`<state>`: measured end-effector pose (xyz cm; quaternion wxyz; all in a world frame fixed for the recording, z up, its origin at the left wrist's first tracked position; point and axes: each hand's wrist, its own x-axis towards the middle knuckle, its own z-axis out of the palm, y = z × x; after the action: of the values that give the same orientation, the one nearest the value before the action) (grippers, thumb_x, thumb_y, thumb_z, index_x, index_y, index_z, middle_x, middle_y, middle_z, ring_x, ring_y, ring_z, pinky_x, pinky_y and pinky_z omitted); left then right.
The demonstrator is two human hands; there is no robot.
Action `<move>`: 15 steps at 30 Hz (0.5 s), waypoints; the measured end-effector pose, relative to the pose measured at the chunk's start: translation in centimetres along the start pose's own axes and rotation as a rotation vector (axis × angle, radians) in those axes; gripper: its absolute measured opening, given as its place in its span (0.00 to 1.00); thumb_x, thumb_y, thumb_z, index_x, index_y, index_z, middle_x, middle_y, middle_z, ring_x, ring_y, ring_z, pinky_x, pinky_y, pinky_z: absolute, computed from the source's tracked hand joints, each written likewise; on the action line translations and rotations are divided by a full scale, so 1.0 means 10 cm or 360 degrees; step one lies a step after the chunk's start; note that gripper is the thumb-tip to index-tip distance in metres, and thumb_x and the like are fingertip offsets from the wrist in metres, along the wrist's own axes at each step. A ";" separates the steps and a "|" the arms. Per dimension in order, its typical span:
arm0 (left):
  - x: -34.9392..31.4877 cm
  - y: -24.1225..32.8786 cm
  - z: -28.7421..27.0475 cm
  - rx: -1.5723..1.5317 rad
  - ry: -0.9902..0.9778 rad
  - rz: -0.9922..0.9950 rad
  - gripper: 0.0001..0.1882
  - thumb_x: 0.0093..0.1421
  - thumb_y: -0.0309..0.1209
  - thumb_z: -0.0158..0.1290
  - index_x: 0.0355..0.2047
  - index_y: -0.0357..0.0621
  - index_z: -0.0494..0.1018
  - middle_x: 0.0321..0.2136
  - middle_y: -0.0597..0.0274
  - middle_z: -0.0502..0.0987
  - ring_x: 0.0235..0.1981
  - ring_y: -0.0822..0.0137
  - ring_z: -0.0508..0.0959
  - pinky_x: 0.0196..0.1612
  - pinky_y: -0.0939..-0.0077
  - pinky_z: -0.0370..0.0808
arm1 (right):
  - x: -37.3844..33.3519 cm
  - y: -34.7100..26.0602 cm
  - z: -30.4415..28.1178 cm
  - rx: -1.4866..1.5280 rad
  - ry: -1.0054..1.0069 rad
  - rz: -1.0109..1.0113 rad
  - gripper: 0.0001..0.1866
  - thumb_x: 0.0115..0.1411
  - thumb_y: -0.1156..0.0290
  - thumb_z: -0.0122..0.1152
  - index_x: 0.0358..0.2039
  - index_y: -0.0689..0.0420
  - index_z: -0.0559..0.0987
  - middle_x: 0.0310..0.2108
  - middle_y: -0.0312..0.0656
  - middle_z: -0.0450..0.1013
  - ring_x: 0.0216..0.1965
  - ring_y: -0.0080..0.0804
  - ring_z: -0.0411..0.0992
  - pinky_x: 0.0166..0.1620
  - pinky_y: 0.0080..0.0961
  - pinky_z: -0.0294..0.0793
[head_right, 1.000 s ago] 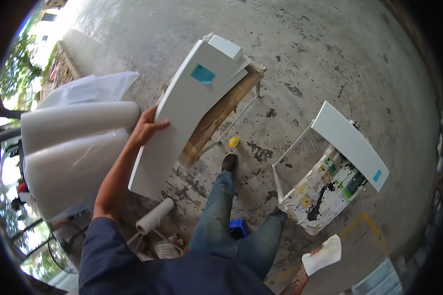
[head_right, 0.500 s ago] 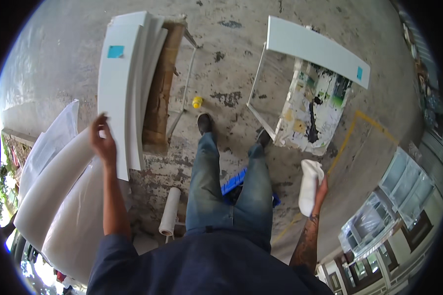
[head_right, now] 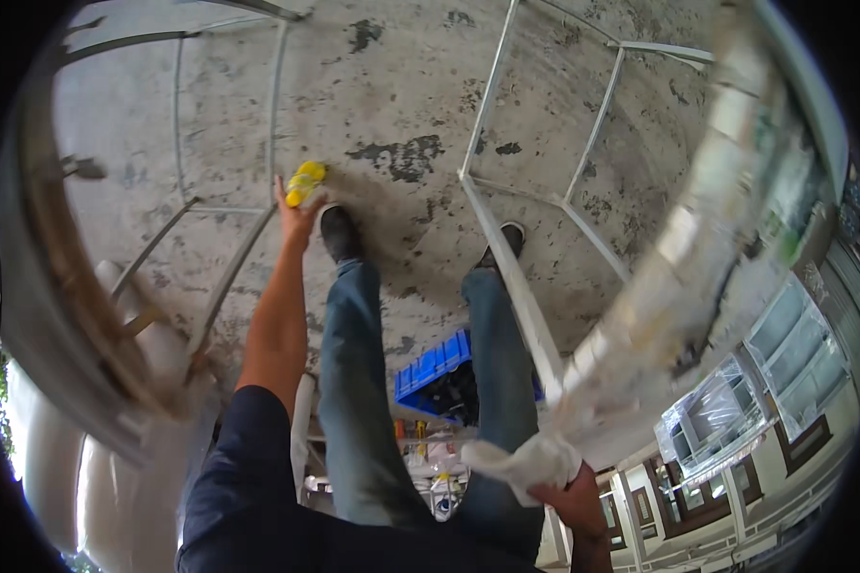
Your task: Wiping down white furniture panels with a cloth and preparing bubble wrap for packing.
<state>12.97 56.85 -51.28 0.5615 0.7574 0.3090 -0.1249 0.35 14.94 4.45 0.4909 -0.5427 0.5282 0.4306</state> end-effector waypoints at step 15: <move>-1.95 3.50 -0.29 0.0187 -0.0442 0.0631 0.33 0.48 0.25 0.68 0.51 0.41 0.61 0.45 0.54 0.73 0.46 0.62 0.74 0.53 0.66 0.70 | -0.28 -0.90 -0.27 0.0334 -0.0091 -0.0656 0.22 0.59 0.78 0.60 0.56 0.62 0.73 0.46 0.39 0.77 0.47 0.23 0.74 0.51 0.26 0.74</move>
<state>18.65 46.95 -12.80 0.5671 0.8101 0.0664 -0.1328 8.97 12.34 8.31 0.6369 -0.5728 0.4340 0.2791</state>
